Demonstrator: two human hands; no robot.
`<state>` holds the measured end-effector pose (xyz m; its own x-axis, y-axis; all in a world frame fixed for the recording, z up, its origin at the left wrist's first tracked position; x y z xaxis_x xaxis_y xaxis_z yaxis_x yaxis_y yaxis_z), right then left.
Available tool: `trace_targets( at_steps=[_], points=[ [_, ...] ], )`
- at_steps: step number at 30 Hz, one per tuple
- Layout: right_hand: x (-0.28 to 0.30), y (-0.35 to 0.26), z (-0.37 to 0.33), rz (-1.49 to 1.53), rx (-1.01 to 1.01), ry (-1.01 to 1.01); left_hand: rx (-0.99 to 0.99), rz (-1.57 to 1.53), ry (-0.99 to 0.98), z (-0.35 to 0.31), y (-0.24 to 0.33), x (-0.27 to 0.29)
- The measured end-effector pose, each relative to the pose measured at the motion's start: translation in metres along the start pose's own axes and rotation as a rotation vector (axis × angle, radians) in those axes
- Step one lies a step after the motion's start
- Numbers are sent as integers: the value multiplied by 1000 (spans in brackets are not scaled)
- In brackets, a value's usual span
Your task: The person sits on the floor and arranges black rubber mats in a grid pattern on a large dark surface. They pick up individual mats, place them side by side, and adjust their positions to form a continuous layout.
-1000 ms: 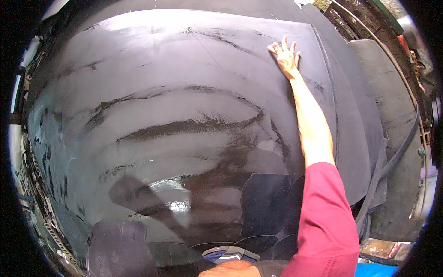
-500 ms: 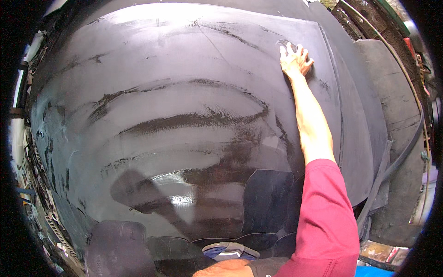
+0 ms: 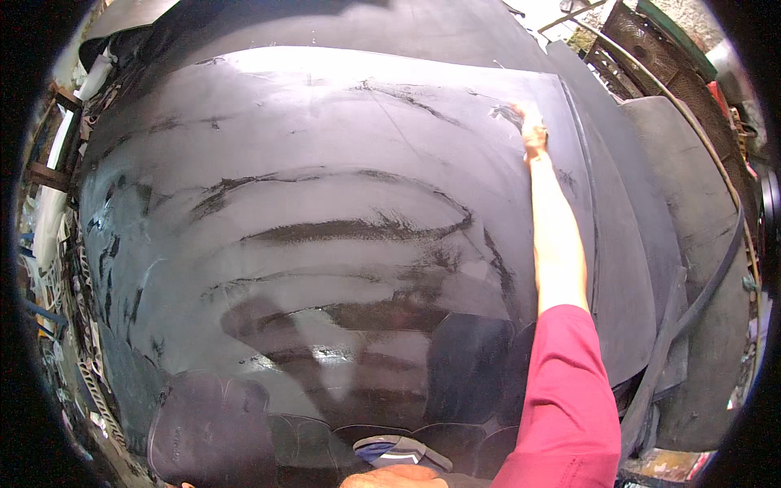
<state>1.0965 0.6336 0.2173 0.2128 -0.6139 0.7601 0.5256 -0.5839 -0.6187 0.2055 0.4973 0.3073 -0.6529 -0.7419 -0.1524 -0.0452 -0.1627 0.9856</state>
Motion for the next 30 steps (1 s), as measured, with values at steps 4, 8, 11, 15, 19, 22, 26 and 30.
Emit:
trace_targets(
  at_steps=[4,8,11,15,19,22,26,30],
  points=[
    [50,32,-4,581,81,-16,-16,31,-11,4,3,9],
    [48,56,-4,-386,463,125,22,11,-34,6,-2,10],
    [8,22,-71,-942,418,468,-39,23,-77,5,16,4],
    [17,-40,-101,-537,121,-55,-115,39,-272,10,27,6],
    [13,-94,-256,-95,733,357,-309,-35,-1001,-34,37,-39],
    [-5,-112,-429,842,137,-676,-824,-84,-990,-9,6,-1],
    [10,-128,-497,1429,-212,-1021,-514,-73,-744,-45,-5,-40],
    [51,-160,-460,1203,24,-717,-86,-113,-657,-108,-27,-64]
  ],
)
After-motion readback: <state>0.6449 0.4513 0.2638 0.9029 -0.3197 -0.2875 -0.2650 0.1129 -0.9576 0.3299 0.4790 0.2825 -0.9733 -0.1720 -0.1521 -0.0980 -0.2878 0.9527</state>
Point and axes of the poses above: each hand's wrist, its own z-axis towards the middle knuckle, its own x-axis out of the back of the hand, y = z × x, the point moved 3 cm from there along z, towards the middle knuckle, and after that the axes turned 5 degrees about -z, right-handed, at the moved point
